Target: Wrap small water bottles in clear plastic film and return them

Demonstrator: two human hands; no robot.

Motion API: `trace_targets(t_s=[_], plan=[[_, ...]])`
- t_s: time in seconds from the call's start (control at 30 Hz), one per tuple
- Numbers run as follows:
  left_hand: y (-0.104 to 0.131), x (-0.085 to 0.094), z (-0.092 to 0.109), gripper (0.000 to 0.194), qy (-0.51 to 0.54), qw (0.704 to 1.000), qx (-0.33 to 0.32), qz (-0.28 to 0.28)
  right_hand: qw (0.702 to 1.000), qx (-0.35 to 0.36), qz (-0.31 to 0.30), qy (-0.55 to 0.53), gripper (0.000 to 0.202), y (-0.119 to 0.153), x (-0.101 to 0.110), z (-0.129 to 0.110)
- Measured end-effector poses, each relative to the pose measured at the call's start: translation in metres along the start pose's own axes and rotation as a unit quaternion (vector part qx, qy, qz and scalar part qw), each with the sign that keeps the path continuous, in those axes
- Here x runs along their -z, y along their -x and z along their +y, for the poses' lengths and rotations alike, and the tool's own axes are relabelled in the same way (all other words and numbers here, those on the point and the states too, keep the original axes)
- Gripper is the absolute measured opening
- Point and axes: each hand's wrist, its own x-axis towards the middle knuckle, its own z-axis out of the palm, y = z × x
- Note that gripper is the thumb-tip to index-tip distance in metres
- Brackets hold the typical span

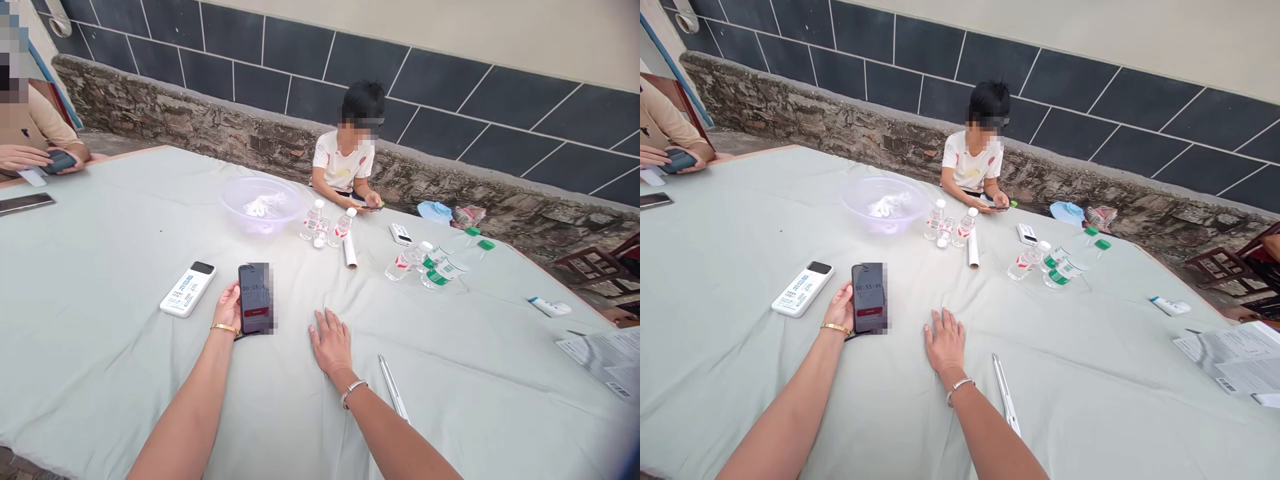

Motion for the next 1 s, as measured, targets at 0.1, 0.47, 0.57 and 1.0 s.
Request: trace_targets(t_s=[0.1,0.47,0.57,1.0], plan=[[0.0004,-0.0004,0.0003,0.031,-0.009,1.0,-0.003,0.002,1.0,0.001,0.001,0.0,0.053,0.0,-0.0005,0.0003],[0.0002,-0.0001,0.0008,0.029,-0.006,1.0,0.0,0.0,1.0,0.0,0.002,-0.002,0.053,0.0006,-0.0001,-0.0005],[0.0031,-0.0018,0.003,0.022,-0.007,1.0,0.003,-0.006,1.0,-0.001,0.001,-0.002,0.053,0.0007,-0.0001,-0.0004],[0.0058,-0.0037,0.0056,0.015,-0.012,1.0,0.007,-0.012,1.0,0.0,0.004,-0.009,0.053,0.0008,-0.0007,0.0002]])
